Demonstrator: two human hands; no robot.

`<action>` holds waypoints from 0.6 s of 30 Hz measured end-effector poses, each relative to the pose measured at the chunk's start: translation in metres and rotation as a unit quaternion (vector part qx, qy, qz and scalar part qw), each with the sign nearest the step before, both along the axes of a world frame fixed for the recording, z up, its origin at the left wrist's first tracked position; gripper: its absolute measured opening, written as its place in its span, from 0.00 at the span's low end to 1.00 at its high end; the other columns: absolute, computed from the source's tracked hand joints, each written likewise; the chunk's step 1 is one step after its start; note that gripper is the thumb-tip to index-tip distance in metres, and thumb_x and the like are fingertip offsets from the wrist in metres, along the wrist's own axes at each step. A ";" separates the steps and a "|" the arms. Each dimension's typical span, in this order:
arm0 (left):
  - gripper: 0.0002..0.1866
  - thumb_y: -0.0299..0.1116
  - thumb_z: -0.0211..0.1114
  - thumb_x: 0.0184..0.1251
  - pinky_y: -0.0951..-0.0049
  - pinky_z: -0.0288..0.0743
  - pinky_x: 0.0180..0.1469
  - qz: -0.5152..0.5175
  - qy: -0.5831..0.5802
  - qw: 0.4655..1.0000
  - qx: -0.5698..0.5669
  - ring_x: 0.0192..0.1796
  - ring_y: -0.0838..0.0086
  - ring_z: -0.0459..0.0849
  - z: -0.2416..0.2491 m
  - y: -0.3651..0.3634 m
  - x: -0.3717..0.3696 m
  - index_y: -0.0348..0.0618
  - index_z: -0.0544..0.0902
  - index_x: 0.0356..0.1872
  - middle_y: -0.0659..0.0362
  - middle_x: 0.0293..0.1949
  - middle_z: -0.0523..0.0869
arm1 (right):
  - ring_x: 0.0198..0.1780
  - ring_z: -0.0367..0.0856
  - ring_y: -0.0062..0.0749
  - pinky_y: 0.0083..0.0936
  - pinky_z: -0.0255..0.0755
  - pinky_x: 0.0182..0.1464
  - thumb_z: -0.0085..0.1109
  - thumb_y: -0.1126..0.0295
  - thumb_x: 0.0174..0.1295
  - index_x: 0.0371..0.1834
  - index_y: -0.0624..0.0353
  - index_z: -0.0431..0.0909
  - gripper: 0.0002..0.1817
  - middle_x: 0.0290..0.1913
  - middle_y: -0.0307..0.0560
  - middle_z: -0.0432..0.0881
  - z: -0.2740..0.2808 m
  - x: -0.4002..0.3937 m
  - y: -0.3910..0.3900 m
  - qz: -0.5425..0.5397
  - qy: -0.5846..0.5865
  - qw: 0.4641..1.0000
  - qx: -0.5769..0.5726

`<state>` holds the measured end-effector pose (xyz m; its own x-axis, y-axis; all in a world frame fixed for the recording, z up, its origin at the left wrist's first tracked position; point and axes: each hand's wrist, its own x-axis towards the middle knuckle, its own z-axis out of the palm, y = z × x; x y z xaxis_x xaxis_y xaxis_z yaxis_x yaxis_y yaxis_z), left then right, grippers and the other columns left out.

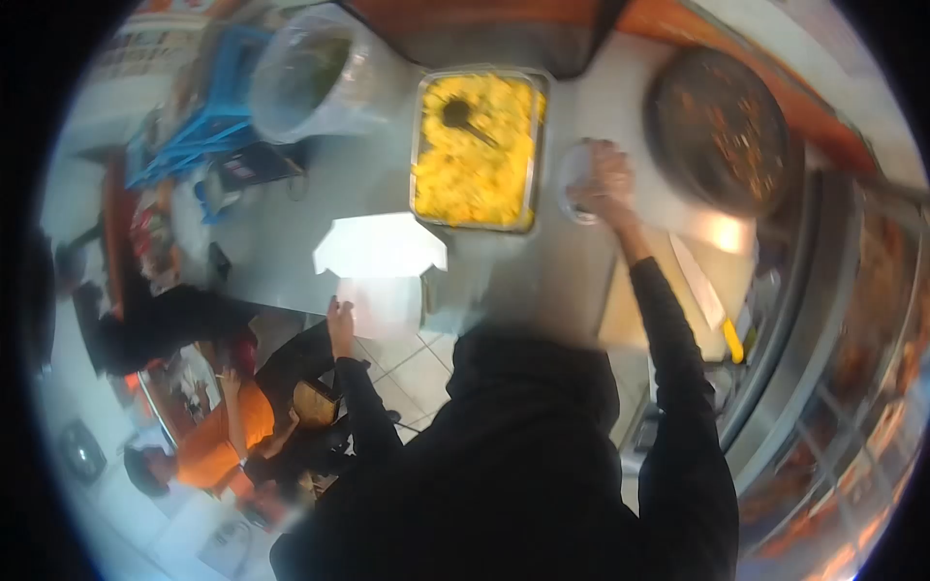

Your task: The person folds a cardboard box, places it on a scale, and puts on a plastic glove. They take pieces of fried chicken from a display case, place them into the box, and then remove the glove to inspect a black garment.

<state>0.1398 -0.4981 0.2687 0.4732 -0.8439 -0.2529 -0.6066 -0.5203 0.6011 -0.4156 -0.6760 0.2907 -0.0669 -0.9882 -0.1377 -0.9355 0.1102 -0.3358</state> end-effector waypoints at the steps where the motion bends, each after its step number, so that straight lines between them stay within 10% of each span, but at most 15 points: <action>1: 0.20 0.32 0.57 0.57 0.68 0.72 0.42 0.028 0.028 0.999 -0.023 0.35 0.63 0.79 0.012 0.005 -0.008 0.27 0.73 0.48 0.51 0.33 0.82 | 0.60 0.63 0.55 0.48 0.60 0.60 0.66 0.57 0.37 0.64 0.46 0.61 0.43 0.61 0.56 0.63 0.009 0.018 0.029 0.006 -0.001 1.000 0.005; 6: 0.31 0.30 0.56 0.57 0.73 0.68 0.49 0.056 0.083 0.992 -0.075 0.45 0.68 0.75 0.032 0.020 -0.027 0.20 0.61 0.61 0.48 0.46 0.77 | 0.60 0.65 0.52 0.44 0.62 0.59 0.65 0.59 0.39 0.63 0.44 0.63 0.41 0.61 0.53 0.64 0.023 0.057 0.106 -0.034 0.007 0.997 0.062; 12: 0.23 0.27 0.55 0.59 0.72 0.67 0.50 -0.025 0.196 0.976 -0.093 0.45 0.70 0.74 0.062 -0.013 -0.136 0.28 0.69 0.56 0.53 0.44 0.78 | 0.63 0.63 0.47 0.40 0.62 0.62 0.67 0.59 0.40 0.61 0.43 0.65 0.39 0.61 0.51 0.65 0.021 0.065 0.164 -0.002 -0.022 0.997 0.078; 18: 0.28 0.38 0.50 0.69 0.67 0.51 0.68 -0.198 0.295 0.926 -0.131 0.69 0.60 0.61 0.068 -0.045 -0.287 0.31 0.59 0.65 0.44 0.67 0.62 | 0.62 0.65 0.51 0.38 0.65 0.60 0.69 0.65 0.43 0.61 0.47 0.66 0.37 0.61 0.54 0.67 0.016 0.072 0.233 -0.111 -0.123 0.977 -0.133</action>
<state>-0.1475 -0.5427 0.3367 -0.0410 -0.9906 -0.1306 -0.2449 -0.1168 0.9625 -0.3434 -0.4428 0.3072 -0.2807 -0.9561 0.0838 -0.7855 0.1787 -0.5925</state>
